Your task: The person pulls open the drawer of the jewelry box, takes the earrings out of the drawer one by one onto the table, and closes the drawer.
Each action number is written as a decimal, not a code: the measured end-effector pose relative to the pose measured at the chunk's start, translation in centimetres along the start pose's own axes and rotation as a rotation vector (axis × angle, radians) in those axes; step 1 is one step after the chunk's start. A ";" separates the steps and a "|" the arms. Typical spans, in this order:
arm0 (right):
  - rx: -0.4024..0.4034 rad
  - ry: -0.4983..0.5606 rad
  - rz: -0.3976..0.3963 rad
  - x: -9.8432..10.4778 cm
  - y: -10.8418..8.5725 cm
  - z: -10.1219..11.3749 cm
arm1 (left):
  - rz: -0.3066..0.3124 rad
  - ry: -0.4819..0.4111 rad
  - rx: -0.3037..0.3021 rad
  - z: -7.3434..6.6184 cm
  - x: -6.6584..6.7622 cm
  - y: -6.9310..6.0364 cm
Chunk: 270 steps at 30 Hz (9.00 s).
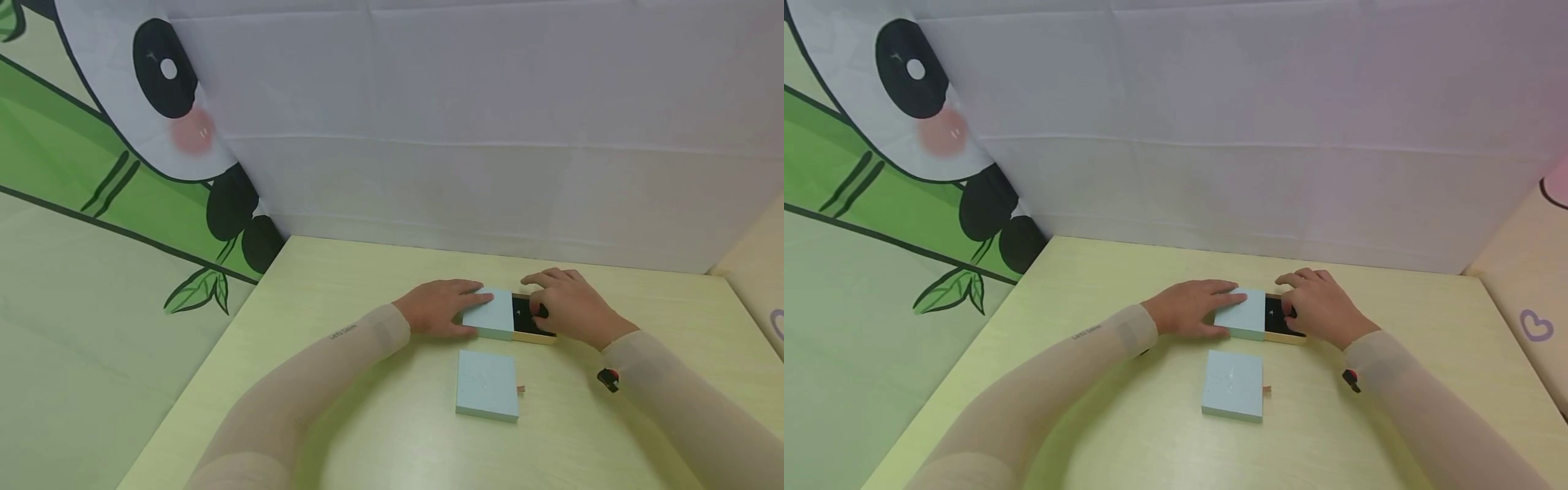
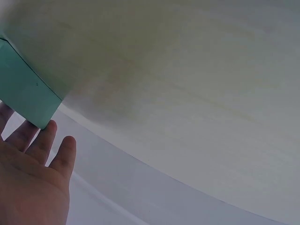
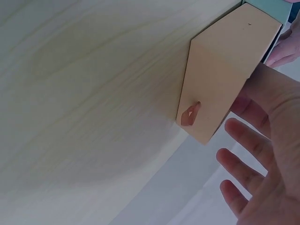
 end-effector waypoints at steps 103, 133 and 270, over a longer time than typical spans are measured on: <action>0.050 -0.138 -0.166 2.5 -3.4 -4.0 | -0.011 -0.003 -0.012 -0.2 0.3 -0.3; -0.013 -0.130 -0.062 0.8 -5.1 -5.7 | -0.008 -0.003 -0.013 -0.2 0.3 -0.2; 0.144 -0.061 -0.118 -0.4 1.8 1.6 | -0.010 -0.014 -0.002 0.2 0.0 0.1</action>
Point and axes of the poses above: each hand's wrist, its own y-axis towards the middle knuckle, its own x-axis out of the back of the hand, z = x × y, the point moved 2 cm from there along y, towards the middle knuckle, and after that the axes turned 13 degrees about -z, right-handed, at the moved point
